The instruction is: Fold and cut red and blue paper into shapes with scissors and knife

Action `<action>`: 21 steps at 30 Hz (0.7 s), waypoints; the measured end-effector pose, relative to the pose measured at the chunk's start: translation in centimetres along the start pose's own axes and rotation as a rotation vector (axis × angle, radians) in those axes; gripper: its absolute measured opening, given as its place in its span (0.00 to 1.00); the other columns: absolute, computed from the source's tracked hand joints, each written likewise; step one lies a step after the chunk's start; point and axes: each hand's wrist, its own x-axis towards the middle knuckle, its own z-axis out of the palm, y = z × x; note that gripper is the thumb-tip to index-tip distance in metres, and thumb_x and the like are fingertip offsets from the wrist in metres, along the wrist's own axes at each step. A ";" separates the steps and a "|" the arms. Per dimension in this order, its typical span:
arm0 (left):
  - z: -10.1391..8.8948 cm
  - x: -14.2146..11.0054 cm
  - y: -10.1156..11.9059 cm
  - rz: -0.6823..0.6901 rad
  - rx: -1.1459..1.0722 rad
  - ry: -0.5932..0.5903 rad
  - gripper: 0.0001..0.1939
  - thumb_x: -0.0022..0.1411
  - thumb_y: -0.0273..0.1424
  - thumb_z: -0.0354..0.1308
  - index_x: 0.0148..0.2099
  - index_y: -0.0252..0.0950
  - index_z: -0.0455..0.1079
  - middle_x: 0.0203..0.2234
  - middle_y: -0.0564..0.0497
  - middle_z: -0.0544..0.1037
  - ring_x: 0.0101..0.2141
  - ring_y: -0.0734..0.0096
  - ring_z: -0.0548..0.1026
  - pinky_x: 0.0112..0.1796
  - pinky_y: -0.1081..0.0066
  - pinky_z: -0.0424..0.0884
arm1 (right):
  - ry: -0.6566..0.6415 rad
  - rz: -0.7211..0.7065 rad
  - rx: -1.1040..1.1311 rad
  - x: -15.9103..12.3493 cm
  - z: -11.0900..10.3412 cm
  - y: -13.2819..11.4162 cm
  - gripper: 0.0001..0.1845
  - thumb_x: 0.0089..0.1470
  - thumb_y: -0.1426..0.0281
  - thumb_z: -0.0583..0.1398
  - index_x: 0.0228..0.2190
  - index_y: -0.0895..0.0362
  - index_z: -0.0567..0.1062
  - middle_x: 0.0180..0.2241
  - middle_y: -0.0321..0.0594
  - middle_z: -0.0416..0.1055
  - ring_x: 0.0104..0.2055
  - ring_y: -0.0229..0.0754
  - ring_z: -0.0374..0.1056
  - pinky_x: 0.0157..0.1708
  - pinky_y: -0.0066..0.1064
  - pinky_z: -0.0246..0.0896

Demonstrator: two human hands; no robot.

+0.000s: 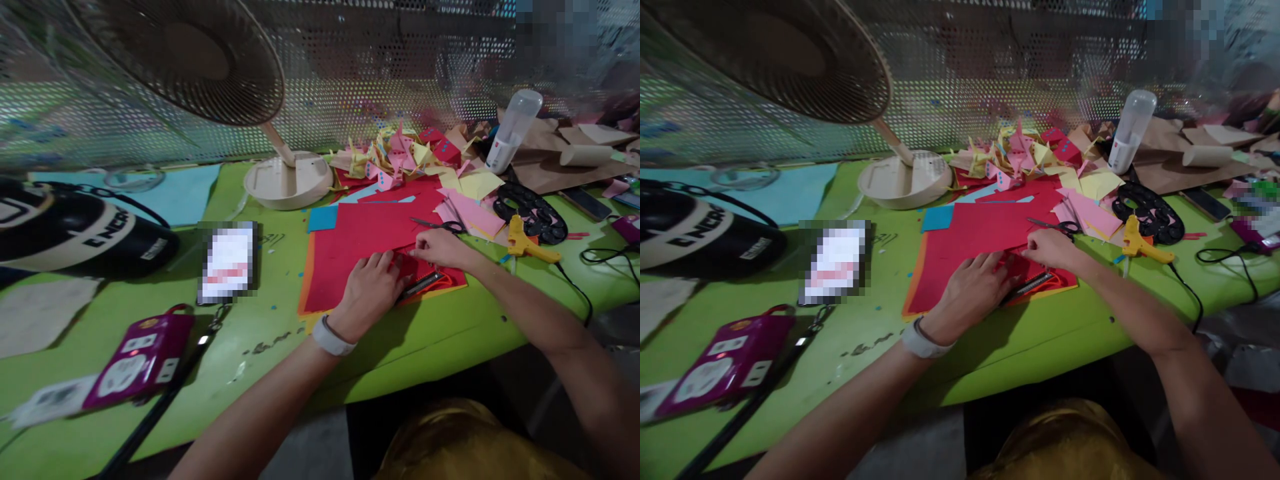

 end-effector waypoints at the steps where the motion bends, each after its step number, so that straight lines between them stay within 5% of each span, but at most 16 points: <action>1: 0.0 0.0 0.0 -0.004 -0.005 0.001 0.16 0.67 0.34 0.51 0.46 0.30 0.75 0.46 0.36 0.73 0.43 0.52 0.73 0.39 0.58 0.69 | 0.001 0.004 0.000 0.0 0.1 0.0 0.11 0.56 0.64 0.61 0.26 0.58 0.73 0.20 0.34 0.71 0.21 0.34 0.64 0.24 0.26 0.50; 21: -0.1 0.2 0.2 -0.024 0.002 -0.029 0.26 0.68 0.46 0.46 0.47 0.29 0.74 0.47 0.36 0.73 0.44 0.54 0.72 0.40 0.60 0.66 | -0.112 0.067 0.281 0.6 0.7 0.9 0.12 0.52 0.66 0.63 0.21 0.58 0.70 0.13 0.31 0.65 0.17 0.34 0.66 0.20 0.23 0.57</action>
